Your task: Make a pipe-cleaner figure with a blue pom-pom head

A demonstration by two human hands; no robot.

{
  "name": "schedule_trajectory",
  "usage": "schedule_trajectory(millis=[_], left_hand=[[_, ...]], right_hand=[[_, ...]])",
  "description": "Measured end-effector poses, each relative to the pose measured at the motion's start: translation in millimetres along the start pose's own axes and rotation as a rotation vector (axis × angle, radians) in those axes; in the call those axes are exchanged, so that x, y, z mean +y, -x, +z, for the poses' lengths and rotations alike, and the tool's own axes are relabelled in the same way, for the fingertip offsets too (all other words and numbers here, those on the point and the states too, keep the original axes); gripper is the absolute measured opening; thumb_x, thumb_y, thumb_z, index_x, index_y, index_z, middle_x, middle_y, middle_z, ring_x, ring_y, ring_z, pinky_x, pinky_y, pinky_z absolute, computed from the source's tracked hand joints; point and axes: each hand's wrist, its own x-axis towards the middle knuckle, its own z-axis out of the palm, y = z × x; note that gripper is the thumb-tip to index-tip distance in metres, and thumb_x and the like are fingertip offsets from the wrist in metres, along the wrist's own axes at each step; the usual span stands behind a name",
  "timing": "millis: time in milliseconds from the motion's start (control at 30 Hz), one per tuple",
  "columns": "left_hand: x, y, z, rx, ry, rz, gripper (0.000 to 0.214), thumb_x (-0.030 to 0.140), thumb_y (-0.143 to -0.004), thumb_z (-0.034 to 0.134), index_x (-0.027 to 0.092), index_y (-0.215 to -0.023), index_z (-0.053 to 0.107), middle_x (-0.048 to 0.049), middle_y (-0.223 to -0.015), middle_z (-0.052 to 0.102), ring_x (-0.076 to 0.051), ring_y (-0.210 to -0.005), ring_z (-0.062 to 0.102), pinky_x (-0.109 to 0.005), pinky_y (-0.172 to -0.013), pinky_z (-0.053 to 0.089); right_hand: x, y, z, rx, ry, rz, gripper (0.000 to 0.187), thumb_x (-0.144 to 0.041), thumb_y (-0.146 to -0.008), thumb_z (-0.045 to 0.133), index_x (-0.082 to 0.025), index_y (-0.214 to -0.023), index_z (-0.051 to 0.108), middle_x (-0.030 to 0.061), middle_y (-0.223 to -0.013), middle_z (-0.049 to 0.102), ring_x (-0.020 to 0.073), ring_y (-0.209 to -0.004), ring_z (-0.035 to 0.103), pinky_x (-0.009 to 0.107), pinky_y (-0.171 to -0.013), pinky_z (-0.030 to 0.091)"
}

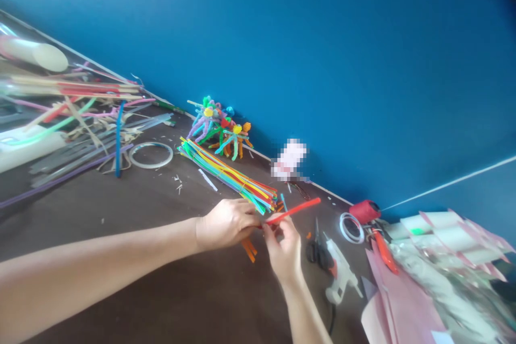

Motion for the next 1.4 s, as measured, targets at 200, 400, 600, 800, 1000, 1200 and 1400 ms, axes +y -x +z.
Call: schedule_trajectory(millis=[200, 400, 600, 800, 1000, 1200, 1400], left_hand=[[0.0, -2.5, -3.3, -0.062, 0.357, 0.003, 0.017, 0.023, -0.081, 0.046, 0.019, -0.077, 0.062, -0.0023, -0.074, 0.061, -0.012, -0.072, 0.054, -0.021, -0.067, 0.039], [6.2, -6.6, -0.5, -0.054, 0.895, -0.353, 0.021, 0.031, -0.075, 0.054, 0.012, -0.073, 0.062, -0.0009, -0.064, 0.056, -0.008, -0.057, 0.049, -0.018, -0.054, 0.039], [6.1, -6.6, 13.3, 0.002, 1.131, -0.733, 0.028, 0.039, -0.072, 0.055, 0.011, -0.070, 0.054, 0.0070, -0.044, 0.038, -0.004, -0.039, 0.029, -0.016, -0.036, 0.022], [4.1, -6.1, 12.6, 0.107, 0.763, -0.643, 0.022, 0.031, -0.075, 0.051, 0.012, -0.071, 0.061, 0.0022, -0.055, 0.051, -0.007, -0.048, 0.041, -0.016, -0.044, 0.032], [4.4, -3.5, 6.0, 0.134, 0.369, -0.371, 0.015, 0.021, -0.078, 0.050, 0.017, -0.072, 0.063, -0.0006, -0.065, 0.058, -0.010, -0.061, 0.051, -0.019, -0.057, 0.039], [2.7, -1.6, 0.0, 0.044, 0.043, -0.115, 0.023, 0.022, -0.084, 0.041, 0.018, -0.076, 0.063, -0.0027, -0.068, 0.057, -0.012, -0.068, 0.052, -0.022, -0.062, 0.039], [-1.8, -3.8, -4.0, -0.088, 0.144, -0.031, 0.024, 0.023, -0.085, 0.040, 0.016, -0.077, 0.062, -0.0036, -0.070, 0.055, -0.013, -0.069, 0.051, -0.023, -0.062, 0.038]], right_hand=[[10.9, -3.7, 1.9, -0.182, -0.798, 0.570, 0.016, -0.024, -0.065, 0.062, -0.018, -0.074, 0.050, -0.0060, -0.056, 0.047, 0.0063, -0.040, 0.042, 0.019, -0.039, 0.035], [13.3, -2.9, 0.0, -0.212, -0.975, 0.655, 0.018, -0.028, -0.066, 0.062, -0.019, -0.070, 0.047, -0.0055, -0.049, 0.049, 0.0073, -0.039, 0.044, 0.018, -0.039, 0.035], [5.7, 1.6, 6.8, -0.002, -0.474, 0.228, 0.009, -0.026, -0.075, 0.055, -0.018, -0.070, 0.053, -0.0036, -0.055, 0.052, 0.0092, -0.048, 0.049, 0.020, -0.047, 0.040], [-6.5, 7.9, 5.5, 0.036, 0.062, -0.116, 0.010, -0.020, -0.078, 0.050, -0.018, -0.082, 0.059, 0.0023, -0.071, 0.063, 0.0138, -0.063, 0.058, 0.024, -0.061, 0.046], [-5.4, 9.8, 2.1, -0.054, 0.125, -0.183, 0.014, -0.015, -0.078, 0.046, -0.019, -0.083, 0.059, 0.0034, -0.072, 0.063, 0.0149, -0.065, 0.059, 0.024, -0.062, 0.046], [-5.9, 8.6, 0.9, -0.034, 0.113, -0.179, 0.013, -0.017, -0.080, 0.046, -0.018, -0.080, 0.059, 0.0041, -0.071, 0.061, 0.0155, -0.067, 0.057, 0.027, -0.064, 0.044], [-1.4, -0.4, 1.9, 0.027, -0.253, 0.089, 0.013, -0.024, -0.076, 0.053, -0.016, -0.066, 0.056, 0.0000, -0.061, 0.051, 0.0111, -0.055, 0.048, 0.023, -0.052, 0.039]])
